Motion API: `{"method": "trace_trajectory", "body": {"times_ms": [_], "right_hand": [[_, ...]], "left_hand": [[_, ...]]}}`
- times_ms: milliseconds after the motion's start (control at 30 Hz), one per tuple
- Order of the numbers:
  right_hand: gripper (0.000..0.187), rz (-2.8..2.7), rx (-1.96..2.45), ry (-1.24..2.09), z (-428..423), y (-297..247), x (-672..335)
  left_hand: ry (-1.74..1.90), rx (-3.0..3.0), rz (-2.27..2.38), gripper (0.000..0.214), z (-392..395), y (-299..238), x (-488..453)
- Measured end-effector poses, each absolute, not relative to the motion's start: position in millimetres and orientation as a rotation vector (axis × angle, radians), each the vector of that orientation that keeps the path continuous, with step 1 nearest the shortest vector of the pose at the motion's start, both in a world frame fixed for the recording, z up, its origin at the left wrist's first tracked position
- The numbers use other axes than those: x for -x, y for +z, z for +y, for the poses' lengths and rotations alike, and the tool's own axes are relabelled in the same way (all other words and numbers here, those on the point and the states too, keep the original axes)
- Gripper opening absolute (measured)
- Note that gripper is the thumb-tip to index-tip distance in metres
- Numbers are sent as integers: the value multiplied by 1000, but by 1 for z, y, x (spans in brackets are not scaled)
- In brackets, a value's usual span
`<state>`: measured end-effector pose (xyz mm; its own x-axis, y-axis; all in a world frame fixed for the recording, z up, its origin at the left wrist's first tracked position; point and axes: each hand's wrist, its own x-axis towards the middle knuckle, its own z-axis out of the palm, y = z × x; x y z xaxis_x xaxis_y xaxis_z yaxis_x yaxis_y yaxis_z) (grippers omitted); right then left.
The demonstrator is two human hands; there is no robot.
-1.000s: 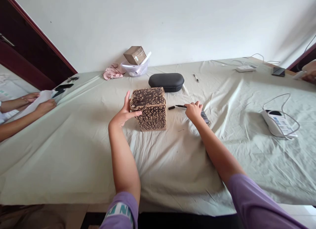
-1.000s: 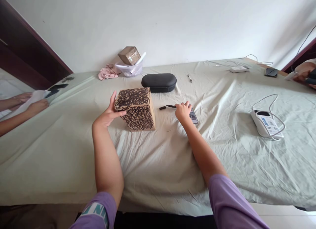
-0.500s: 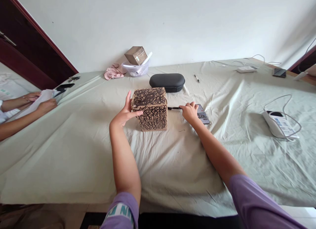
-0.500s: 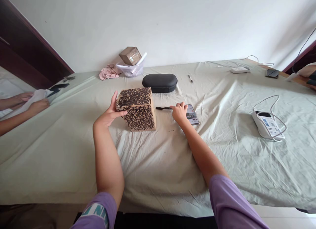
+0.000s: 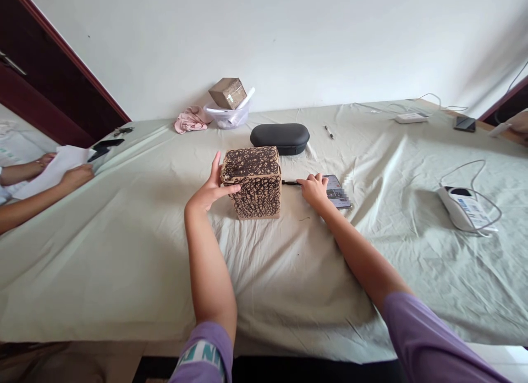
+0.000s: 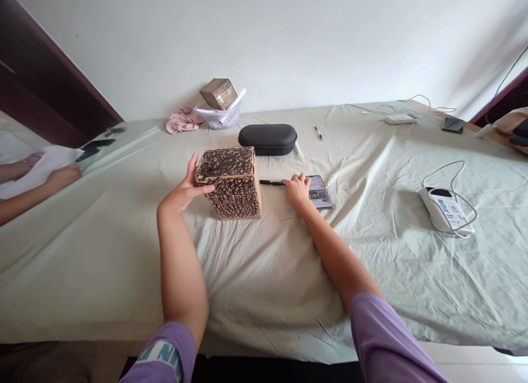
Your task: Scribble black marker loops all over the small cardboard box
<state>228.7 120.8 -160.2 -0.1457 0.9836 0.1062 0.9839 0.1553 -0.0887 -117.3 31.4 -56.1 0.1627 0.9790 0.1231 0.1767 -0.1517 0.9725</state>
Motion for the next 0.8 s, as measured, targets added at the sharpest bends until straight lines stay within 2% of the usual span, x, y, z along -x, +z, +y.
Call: {"method": "trace_trajectory", "body": {"times_ms": [667,800], "right_hand": [[59,-2366,1822,-16,116,-156,-214],[67,-2147,1992,-13,115,-143,-235]], "left_hand": [[1097,-1507,1094,143,35,-65,124],[1110,-1490,1094,140,34,-66,126]]}}
